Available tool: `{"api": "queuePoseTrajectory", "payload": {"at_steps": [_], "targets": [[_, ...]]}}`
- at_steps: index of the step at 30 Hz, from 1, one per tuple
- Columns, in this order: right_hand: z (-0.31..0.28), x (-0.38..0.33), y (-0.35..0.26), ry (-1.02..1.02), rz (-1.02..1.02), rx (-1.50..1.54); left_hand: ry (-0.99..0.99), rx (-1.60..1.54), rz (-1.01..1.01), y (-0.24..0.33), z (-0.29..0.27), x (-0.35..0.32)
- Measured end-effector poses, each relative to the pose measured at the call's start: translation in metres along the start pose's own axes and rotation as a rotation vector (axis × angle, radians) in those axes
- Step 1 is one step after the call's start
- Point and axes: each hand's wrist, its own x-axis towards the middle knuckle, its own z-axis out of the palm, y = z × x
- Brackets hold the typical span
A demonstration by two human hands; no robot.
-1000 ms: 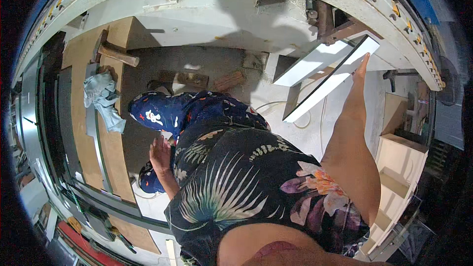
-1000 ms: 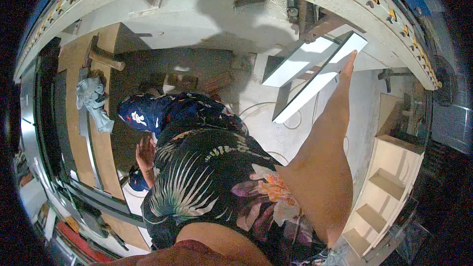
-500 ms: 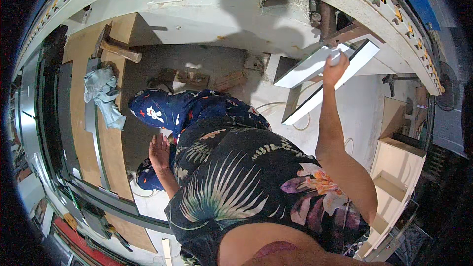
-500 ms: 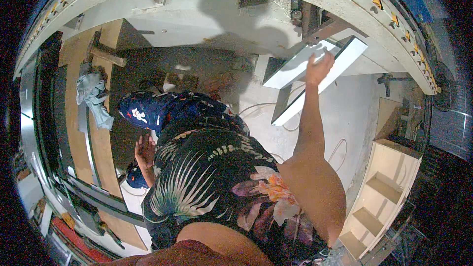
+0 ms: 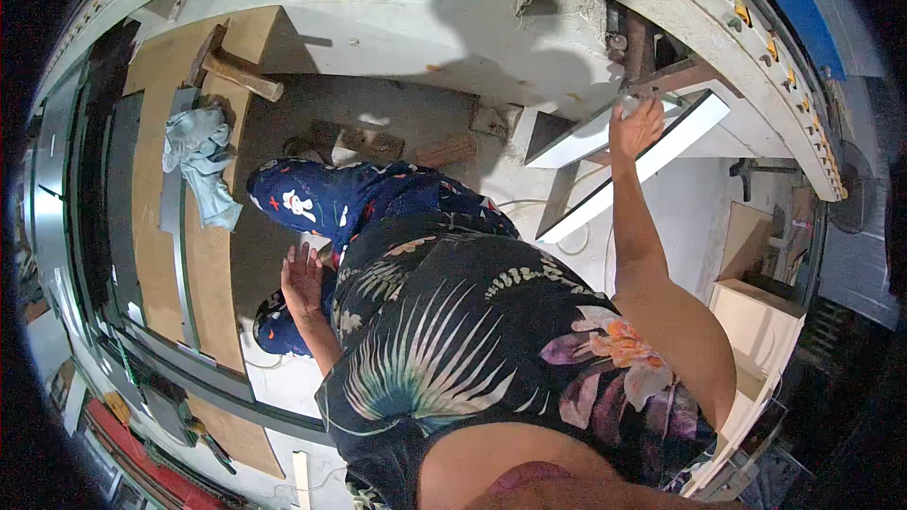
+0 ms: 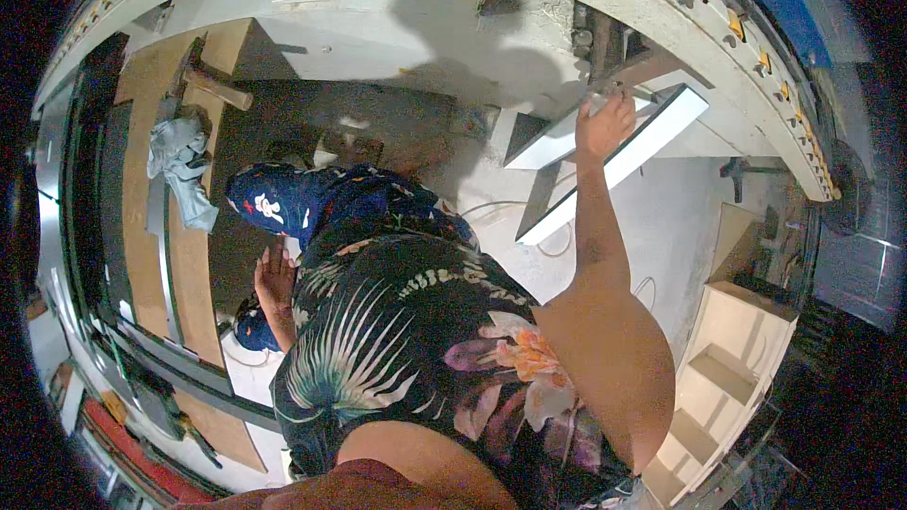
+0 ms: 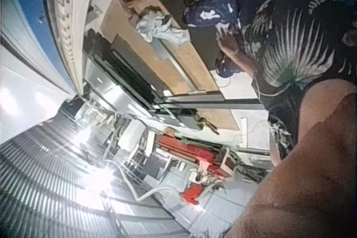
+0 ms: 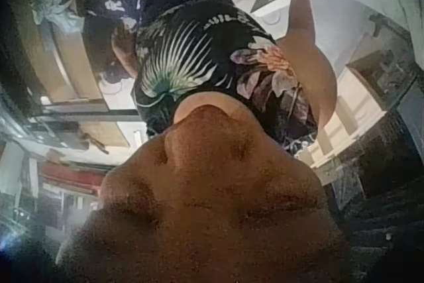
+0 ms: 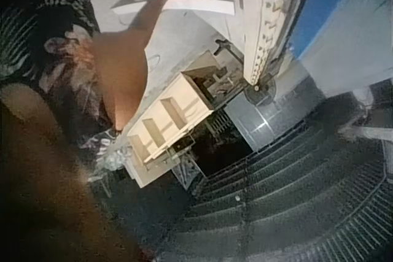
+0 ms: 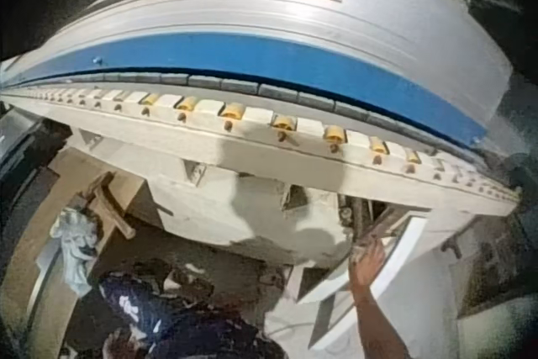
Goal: Wiping down and cleaning long rectangular boards in a furniture manufacturing workshop.
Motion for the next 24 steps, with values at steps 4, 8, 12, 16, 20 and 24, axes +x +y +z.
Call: {"api": "queuePoseTrajectory", "payload": {"at_steps": [4,8,12,16,20,24], "targets": [[-0.018,-0.025,0.007,0.046,0.008,0.152,0.051,0.003,-0.015,0.001,0.007,0.004],[-0.023,-0.027,0.007,0.013,-0.028,0.140,0.080,0.015,-0.039,0.004,0.007,0.008],[-0.049,-0.004,-0.008,-0.127,-0.191,0.076,0.072,0.032,-0.038,0.003,0.009,0.006],[-0.059,0.004,0.007,-0.209,-0.347,0.027,0.098,0.053,-0.008,0.003,0.019,0.005],[-0.069,0.005,0.019,-0.282,-0.408,-0.033,0.086,0.058,0.042,0.001,0.015,-0.002],[-0.067,0.015,0.041,-0.343,-0.511,-0.075,0.095,0.140,0.017,0.002,0.010,0.006]]}}
